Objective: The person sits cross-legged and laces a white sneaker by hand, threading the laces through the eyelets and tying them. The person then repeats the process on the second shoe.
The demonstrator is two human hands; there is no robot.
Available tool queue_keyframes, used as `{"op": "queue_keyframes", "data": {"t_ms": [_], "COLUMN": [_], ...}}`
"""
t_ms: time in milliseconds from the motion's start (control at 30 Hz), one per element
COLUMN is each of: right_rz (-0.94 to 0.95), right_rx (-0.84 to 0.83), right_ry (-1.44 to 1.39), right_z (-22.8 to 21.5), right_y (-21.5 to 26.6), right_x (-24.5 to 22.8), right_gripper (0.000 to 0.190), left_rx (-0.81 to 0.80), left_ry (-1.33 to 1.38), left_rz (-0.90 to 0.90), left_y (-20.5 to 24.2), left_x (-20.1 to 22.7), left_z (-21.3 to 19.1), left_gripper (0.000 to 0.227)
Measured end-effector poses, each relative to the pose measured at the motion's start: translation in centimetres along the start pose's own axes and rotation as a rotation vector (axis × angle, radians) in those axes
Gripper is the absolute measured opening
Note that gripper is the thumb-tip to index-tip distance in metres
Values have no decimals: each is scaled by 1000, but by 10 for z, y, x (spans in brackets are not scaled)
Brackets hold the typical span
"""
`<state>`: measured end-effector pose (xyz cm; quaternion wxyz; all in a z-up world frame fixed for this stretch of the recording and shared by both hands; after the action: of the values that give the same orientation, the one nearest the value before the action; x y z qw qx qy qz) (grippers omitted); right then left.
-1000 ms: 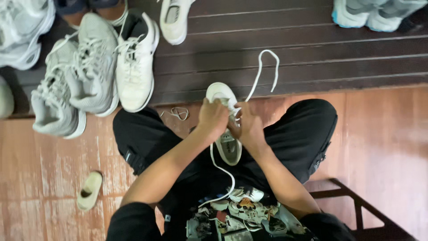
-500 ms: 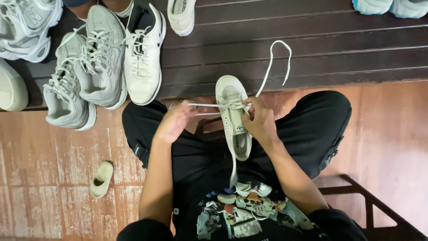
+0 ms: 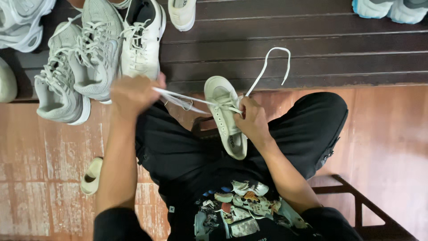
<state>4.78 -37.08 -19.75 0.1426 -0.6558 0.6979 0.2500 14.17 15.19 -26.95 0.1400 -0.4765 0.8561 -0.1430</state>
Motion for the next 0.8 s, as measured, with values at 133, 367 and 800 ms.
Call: {"op": "queue_keyframes", "data": {"t_ms": [133, 367, 800], "right_rz": [-260, -161, -123], "right_rx": [180, 165, -510], "right_ry": [-58, 228, 440], "right_z": [-11, -24, -89], "right_y": [5, 20, 5], "right_x": [0, -22, -82], "right_gripper": [18, 22, 27], "left_rx": [245, -736, -276], "left_ry": [185, 1092, 1160], "left_rz": [-206, -905, -583], "left_y": [-85, -131, -133], "left_x": [10, 172, 246], "left_z": [-131, -295, -217], "left_gripper": [70, 20, 45]}}
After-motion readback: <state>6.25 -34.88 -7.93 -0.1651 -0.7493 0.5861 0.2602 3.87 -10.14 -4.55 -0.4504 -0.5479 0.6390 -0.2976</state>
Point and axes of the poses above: each hand's wrist, its own y-axis away from the middle knuckle, its own z-axis out of the palm, x = y × z, the point moved 4 cm from there along -y, towards the middle knuckle, and after that the axes turned 12 degrees about y, right-handed, at the moved point
